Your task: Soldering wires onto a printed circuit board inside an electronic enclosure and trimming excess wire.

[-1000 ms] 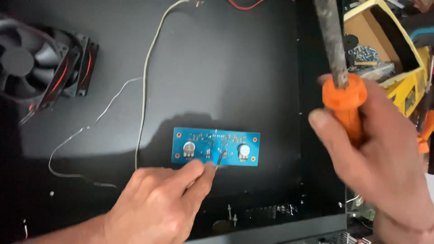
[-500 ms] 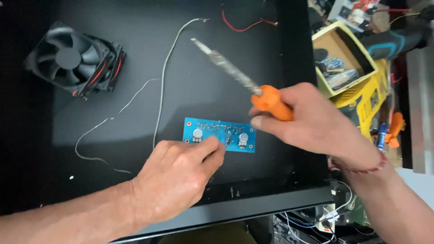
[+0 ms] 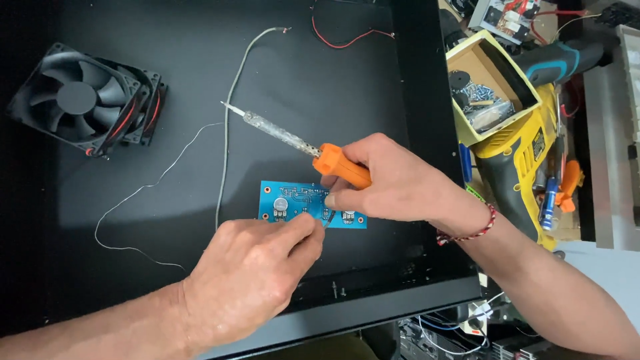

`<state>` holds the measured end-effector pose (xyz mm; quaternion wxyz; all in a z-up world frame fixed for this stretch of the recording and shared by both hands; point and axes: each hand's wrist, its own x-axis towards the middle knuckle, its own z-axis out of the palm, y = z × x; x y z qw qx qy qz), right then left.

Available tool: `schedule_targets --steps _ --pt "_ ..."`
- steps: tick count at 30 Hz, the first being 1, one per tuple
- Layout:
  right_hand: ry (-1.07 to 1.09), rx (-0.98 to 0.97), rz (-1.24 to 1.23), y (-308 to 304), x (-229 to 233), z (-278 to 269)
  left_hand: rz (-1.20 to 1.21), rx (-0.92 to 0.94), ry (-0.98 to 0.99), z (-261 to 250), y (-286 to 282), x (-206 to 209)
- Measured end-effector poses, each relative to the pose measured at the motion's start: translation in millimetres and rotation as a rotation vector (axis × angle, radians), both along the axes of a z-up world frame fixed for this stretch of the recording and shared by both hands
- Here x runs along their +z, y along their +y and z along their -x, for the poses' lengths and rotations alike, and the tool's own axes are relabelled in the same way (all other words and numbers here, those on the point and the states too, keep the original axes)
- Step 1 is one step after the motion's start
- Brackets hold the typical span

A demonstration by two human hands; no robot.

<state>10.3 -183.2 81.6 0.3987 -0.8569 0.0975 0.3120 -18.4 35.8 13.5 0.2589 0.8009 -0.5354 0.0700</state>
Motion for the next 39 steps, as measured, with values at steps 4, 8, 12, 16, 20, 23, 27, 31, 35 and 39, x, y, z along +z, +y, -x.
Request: schedule_targets --steps 4,8,12,16,20,23,27,31,35,39 --pt "0.024 -0.026 -0.012 1.0 -1.2 0.2 -0.009 0.006 -0.002 0.3 -0.4 -3.7" --pt "0.009 -0.162 -0.093 1.3 -2.8 -0.3 -0.121 0.026 0.026 -0.8 0.3 -10.0" --pt "0.023 -0.262 -0.109 7.3 1.9 0.8 -0.172 0.047 0.071 -0.8 0.1 -13.6" --pt "0.05 -0.303 -0.166 6.7 0.4 -0.1 -0.189 0.081 0.091 -0.6 0.3 -12.1" --pt "-0.114 -0.212 -0.136 1.1 -8.7 -2.6 -0.18 0.135 0.162 -1.7 0.0 -6.3" --pt "-0.362 -0.041 0.181 -16.7 -14.7 4.1 -0.194 0.172 0.192 -1.1 3.4 -6.2" --pt "-0.448 -0.03 0.313 -43.3 3.0 31.3 -0.254 0.207 0.128 -0.5 5.2 -9.5" --pt "-0.657 -0.19 0.492 -67.7 4.1 69.3 -0.401 -0.018 0.282 -4.7 6.5 -13.1" --pt "-0.67 -0.326 0.524 -74.1 3.9 99.1 -0.492 -0.108 0.413 -10.2 7.3 -12.7" --pt "-0.509 -0.346 0.705 -70.4 11.4 108.2 -0.651 -0.087 0.474 -15.7 3.5 -3.8"
